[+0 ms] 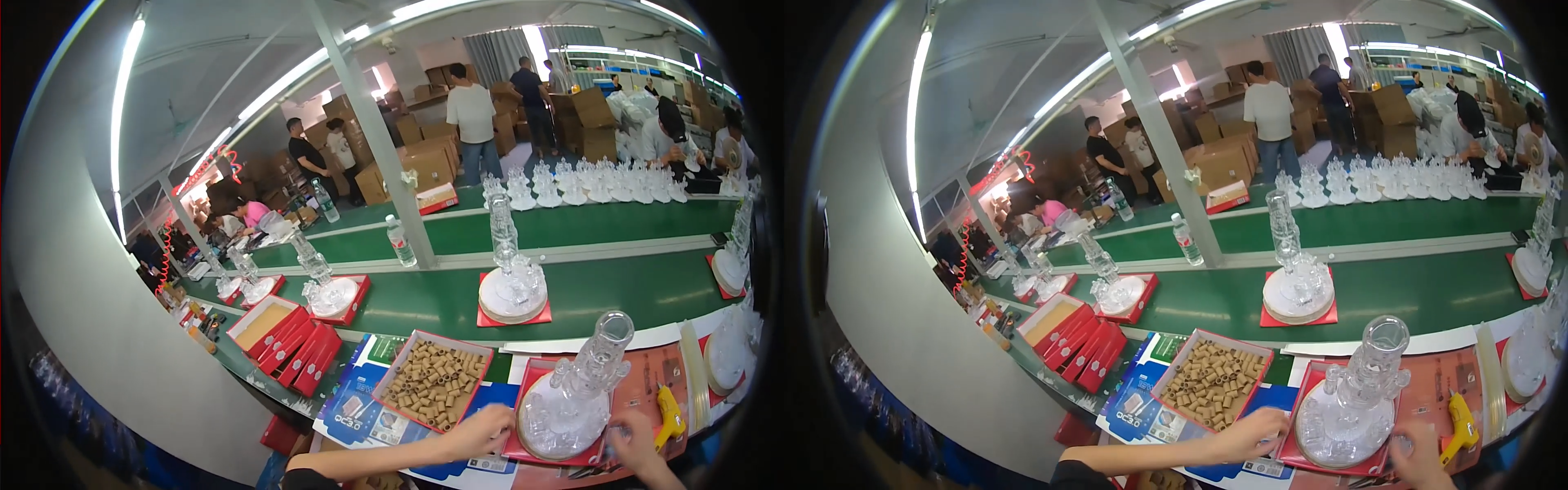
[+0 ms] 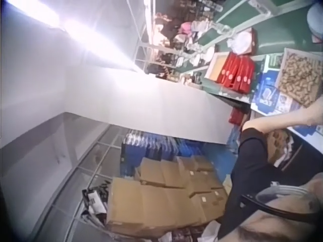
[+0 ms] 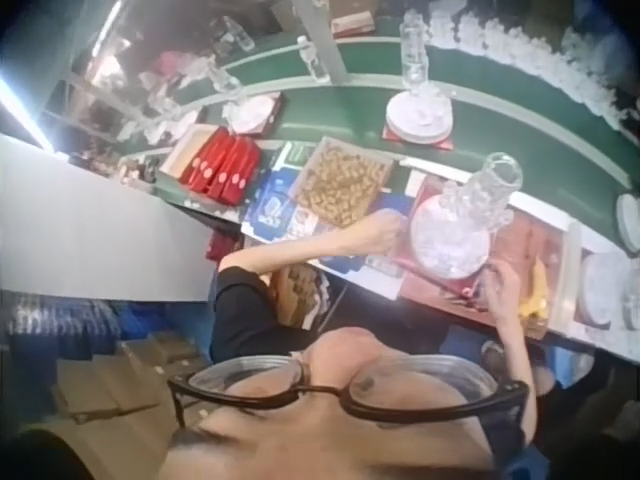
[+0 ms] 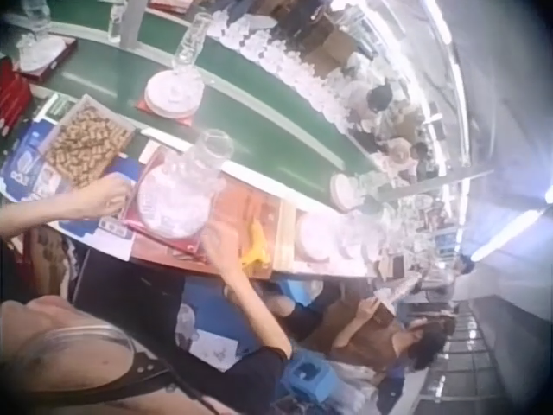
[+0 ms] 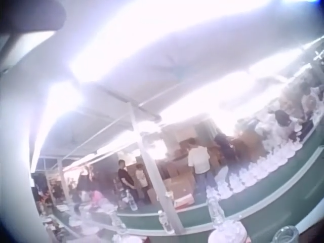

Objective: Assembling decorative glass or plastic light fixture components on a production line using a hot glue gun to attach small parts.

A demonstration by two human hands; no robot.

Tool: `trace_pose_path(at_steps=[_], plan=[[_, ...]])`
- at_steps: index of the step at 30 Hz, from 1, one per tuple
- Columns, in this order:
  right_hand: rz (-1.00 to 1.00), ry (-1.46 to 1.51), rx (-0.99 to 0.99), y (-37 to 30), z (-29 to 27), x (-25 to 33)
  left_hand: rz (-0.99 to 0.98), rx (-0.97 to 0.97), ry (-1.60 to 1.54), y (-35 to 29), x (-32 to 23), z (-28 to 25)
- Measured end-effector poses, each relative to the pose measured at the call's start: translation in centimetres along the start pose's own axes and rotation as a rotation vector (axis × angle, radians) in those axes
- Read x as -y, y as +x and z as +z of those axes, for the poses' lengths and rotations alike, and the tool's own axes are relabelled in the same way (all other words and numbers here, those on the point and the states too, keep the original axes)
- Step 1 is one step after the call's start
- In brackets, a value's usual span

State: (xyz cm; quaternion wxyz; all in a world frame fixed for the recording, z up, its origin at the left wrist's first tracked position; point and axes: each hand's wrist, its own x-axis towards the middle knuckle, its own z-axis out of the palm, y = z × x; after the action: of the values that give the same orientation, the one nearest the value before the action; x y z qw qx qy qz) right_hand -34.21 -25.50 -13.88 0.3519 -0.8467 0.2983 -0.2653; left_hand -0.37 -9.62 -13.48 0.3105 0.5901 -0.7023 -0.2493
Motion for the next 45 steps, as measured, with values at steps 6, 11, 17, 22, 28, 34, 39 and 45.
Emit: trace_pose_path(at_steps=[6, 11, 17, 22, 28, 34, 39, 45], plan=[[-0.198, -0.455, 0.438, -1.6, 1.5, 3.0, 0.273, 0.167, 0.523, -2.9, -0.6, 4.7], [-0.302, -0.664, 0.232, -2.1, 4.7, 2.1, 0.123, 0.097, 0.941, -2.4, -1.1, 8.2], [-0.016, -0.427, 0.421, -0.7, 1.1, 5.2, 0.109, 0.193, 0.697, -2.7, -1.0, 7.2], [-0.078, -0.258, -0.109, 1.1, -2.2, 3.9, 0.127, 0.212, 0.538, -2.7, -0.4, 8.3], [-0.155, 0.354, -0.376, 10.8, -1.4, 10.6, 0.151, 0.035, 0.560, -2.0, -0.2, 9.3], [-0.047, 0.198, -0.120, 12.2, -0.9, 12.5, 0.208, -0.206, 0.022, -3.8, 0.6, 9.7], [-0.222, 0.071, -0.021, 7.9, -1.6, 14.8, -0.333, -0.652, -0.806, -11.2, 2.1, 12.2], [-0.213, 0.344, 0.019, 3.5, -1.2, 15.5, -0.342, -0.652, -1.198, -11.3, 1.0, 12.3]])
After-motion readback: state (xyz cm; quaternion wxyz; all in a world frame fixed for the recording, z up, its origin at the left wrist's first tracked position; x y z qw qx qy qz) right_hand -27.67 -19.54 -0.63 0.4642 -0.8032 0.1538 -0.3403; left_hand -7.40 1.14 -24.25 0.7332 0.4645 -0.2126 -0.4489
